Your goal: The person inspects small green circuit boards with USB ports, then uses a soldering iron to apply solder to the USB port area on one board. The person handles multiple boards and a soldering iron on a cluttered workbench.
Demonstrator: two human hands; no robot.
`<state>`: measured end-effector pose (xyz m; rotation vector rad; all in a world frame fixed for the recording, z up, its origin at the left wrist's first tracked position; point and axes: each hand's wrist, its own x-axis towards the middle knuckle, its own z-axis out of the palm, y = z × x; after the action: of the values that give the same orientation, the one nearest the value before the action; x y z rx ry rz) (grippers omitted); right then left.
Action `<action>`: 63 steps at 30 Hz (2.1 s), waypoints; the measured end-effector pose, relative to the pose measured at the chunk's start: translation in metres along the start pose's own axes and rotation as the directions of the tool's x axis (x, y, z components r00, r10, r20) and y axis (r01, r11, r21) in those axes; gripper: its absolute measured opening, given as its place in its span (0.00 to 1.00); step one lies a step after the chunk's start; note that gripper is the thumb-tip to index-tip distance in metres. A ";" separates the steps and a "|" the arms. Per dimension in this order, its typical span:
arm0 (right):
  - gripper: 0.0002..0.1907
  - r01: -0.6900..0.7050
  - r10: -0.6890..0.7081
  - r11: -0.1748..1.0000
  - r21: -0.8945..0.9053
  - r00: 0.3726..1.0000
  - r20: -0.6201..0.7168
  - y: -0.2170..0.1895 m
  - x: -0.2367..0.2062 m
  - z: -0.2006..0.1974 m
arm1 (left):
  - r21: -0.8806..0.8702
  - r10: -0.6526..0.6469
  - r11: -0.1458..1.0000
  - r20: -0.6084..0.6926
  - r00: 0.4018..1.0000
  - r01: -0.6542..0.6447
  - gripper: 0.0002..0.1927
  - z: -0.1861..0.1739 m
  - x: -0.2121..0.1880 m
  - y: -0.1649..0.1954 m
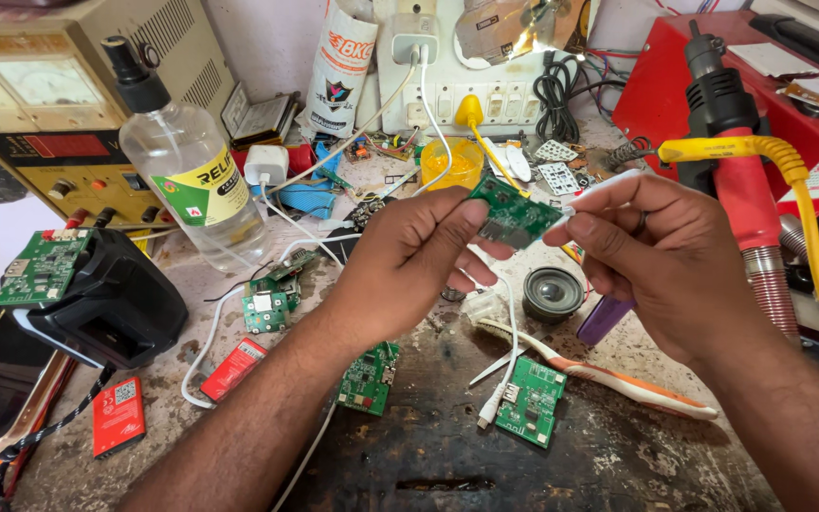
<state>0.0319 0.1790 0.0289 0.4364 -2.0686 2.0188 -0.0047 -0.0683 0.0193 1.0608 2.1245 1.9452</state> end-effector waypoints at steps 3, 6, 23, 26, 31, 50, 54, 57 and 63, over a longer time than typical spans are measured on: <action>0.05 -0.015 0.015 1.000 -0.025 1.000 -0.002 0.003 0.000 0.000 | -0.062 -0.002 0.998 0.007 1.000 0.002 0.16 0.000 -0.001 0.001; 0.06 -0.028 0.028 0.999 -0.028 1.000 -0.002 0.005 -0.001 -0.001 | -0.044 -0.007 0.999 0.002 1.000 0.007 0.15 0.003 -0.002 0.003; 0.07 -0.027 0.027 0.999 -0.018 1.000 -0.011 0.008 -0.002 -0.002 | -0.047 0.026 0.999 -0.014 1.000 -0.027 0.14 0.002 -0.005 0.007; 0.06 -0.016 0.016 1.000 0.003 1.000 0.000 0.009 -0.002 -0.002 | -0.052 0.032 0.998 -0.032 0.999 -0.034 0.14 0.003 -0.005 0.006; 0.06 -0.003 0.003 1.000 0.005 1.000 0.007 0.008 -0.001 -0.002 | -0.050 0.041 0.998 -0.038 0.998 -0.043 0.13 0.002 -0.005 0.006; 0.04 -0.011 0.006 0.995 -0.098 0.998 -0.058 -0.005 -0.002 0.008 | 0.850 -0.486 0.107 -0.408 0.772 0.516 0.11 -0.115 -0.043 0.037; 0.04 0.028 -0.035 0.995 -0.094 0.997 -0.073 -0.008 -0.004 0.002 | 0.822 -0.501 -0.016 -0.500 0.707 0.570 0.10 -0.104 -0.039 0.039; 0.04 0.097 -0.104 0.992 -0.080 0.991 -0.088 -0.009 -0.004 -0.010 | 0.819 -0.306 -0.009 -0.548 0.778 0.573 0.13 -0.090 -0.030 0.046; 0.03 0.247 -0.295 0.919 -0.308 0.948 -0.120 -0.012 0.003 -0.028 | 0.724 0.249 0.681 -0.087 0.965 -0.110 0.09 -0.005 0.015 0.022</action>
<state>0.0321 0.2068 0.0423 0.4554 -2.0297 1.5118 -0.0093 -0.0653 0.0463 1.2556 3.1203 1.2712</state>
